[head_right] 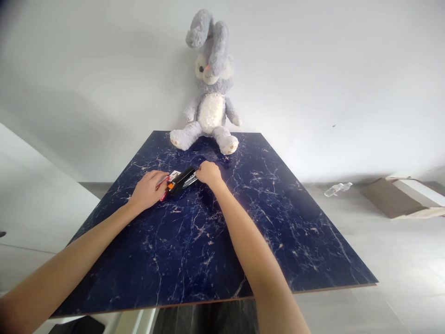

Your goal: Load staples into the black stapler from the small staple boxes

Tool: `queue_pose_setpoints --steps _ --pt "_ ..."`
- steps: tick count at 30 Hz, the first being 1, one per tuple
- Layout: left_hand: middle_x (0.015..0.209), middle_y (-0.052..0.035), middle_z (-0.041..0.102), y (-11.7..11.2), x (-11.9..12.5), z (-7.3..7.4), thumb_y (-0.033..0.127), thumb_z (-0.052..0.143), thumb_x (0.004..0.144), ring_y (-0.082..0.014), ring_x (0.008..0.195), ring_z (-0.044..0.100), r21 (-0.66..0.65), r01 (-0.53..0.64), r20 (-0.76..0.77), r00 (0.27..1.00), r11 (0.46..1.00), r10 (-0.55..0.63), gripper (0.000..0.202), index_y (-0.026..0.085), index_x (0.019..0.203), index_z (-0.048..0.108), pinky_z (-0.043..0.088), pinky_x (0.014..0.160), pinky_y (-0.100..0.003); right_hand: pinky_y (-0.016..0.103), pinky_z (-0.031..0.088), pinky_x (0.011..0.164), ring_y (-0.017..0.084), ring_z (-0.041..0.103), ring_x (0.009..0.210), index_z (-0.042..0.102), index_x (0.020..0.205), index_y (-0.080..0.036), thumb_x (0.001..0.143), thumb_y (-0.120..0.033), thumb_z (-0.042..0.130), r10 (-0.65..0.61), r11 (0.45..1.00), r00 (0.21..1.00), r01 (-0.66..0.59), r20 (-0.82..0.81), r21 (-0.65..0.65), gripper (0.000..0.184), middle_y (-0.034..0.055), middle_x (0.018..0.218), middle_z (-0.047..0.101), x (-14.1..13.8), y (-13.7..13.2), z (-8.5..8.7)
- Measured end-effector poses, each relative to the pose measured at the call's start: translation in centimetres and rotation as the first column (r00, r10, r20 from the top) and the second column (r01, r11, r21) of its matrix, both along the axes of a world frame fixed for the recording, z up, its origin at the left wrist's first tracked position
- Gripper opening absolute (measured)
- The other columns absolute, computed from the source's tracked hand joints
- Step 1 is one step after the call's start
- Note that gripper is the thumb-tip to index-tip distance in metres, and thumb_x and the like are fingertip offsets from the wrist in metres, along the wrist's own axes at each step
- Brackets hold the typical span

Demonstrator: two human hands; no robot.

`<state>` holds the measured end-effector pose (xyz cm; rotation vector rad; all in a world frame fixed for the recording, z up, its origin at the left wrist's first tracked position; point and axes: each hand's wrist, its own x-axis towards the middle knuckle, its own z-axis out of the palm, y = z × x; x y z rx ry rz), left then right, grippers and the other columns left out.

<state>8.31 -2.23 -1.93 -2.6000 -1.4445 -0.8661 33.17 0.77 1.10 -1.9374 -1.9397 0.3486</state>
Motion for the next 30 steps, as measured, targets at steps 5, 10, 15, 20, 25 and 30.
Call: queue_pose_setpoints --steps 5,10,15,20,25,30 --pt "0.120 -0.0136 0.065 0.0 0.0 0.0 0.037 0.049 0.094 -0.0301 0.112 0.059 0.016 -0.013 0.084 0.996 1.000 0.012 0.039 0.018 0.127 0.060 0.047 0.097 -0.044 0.030 0.049 0.076 0.023 0.069 0.082 0.076 0.078 -0.020 0.076 -0.033 0.068 -0.008 1.000 0.977 0.005 -0.215 -0.016 0.016 0.0064 0.080 0.074 1.1 1.1 -1.6" --pt "0.126 -0.0113 0.063 -0.2 0.0 0.3 0.033 0.054 0.092 -0.0275 0.118 0.057 0.078 -0.057 0.195 0.980 0.995 0.041 0.038 0.021 0.128 0.057 0.045 0.102 -0.042 0.026 0.049 0.073 0.015 0.062 0.070 0.069 0.079 -0.018 0.073 -0.048 0.066 -0.053 0.986 0.655 0.153 -0.753 0.064 0.030 -0.0002 0.073 0.068 2.5 1.9 -4.5" --pt "0.123 -0.0120 0.063 -0.1 0.1 0.0 0.025 0.058 0.088 -0.0275 0.117 0.056 0.134 -0.081 0.255 0.966 0.988 0.044 0.041 0.021 0.129 0.056 0.045 0.102 -0.043 0.028 0.052 0.076 0.013 0.063 0.071 0.056 0.078 -0.019 0.067 -0.052 0.068 0.044 0.956 0.275 0.268 -0.961 0.121 0.037 -0.0012 0.073 0.063 3.1 2.1 -5.5" --pt "0.128 -0.0129 0.060 0.0 0.4 -0.3 0.022 0.056 0.087 -0.0289 0.120 0.054 0.135 -0.073 0.217 0.975 0.988 0.042 0.052 0.022 0.139 0.050 0.045 0.102 -0.046 0.028 0.053 0.074 0.015 0.064 0.072 0.057 0.083 -0.020 0.071 -0.053 0.065 0.008 0.957 0.440 0.256 -0.898 0.134 0.036 -0.0005 0.076 0.065 2.5 1.0 -4.9" --pt "0.129 -0.0116 0.062 -0.2 0.3 0.3 0.027 0.060 0.085 -0.0288 0.119 0.056 0.147 -0.107 0.208 0.975 0.983 0.075 0.059 0.022 0.143 0.047 0.044 0.104 -0.046 0.029 0.054 0.071 0.017 0.065 0.073 0.056 0.085 -0.021 0.079 -0.052 0.062 -0.006 0.945 0.486 0.288 -0.874 0.154 0.032 0.0006 0.076 0.066 1.6 -3.2 -4.5" --pt "0.127 -0.0081 0.066 -1.9 0.5 0.5 0.031 0.060 0.088 -0.0268 0.118 0.060 0.222 0.047 0.117 0.990 0.974 -0.075 0.038 0.027 0.126 0.060 0.046 0.103 -0.045 0.031 0.055 0.072 0.018 0.065 0.073 0.056 0.088 -0.022 0.088 -0.050 0.057 0.034 0.905 0.549 0.337 -0.835 0.258 0.027 0.0021 0.080 0.067 -1.1 -9.6 -3.0"
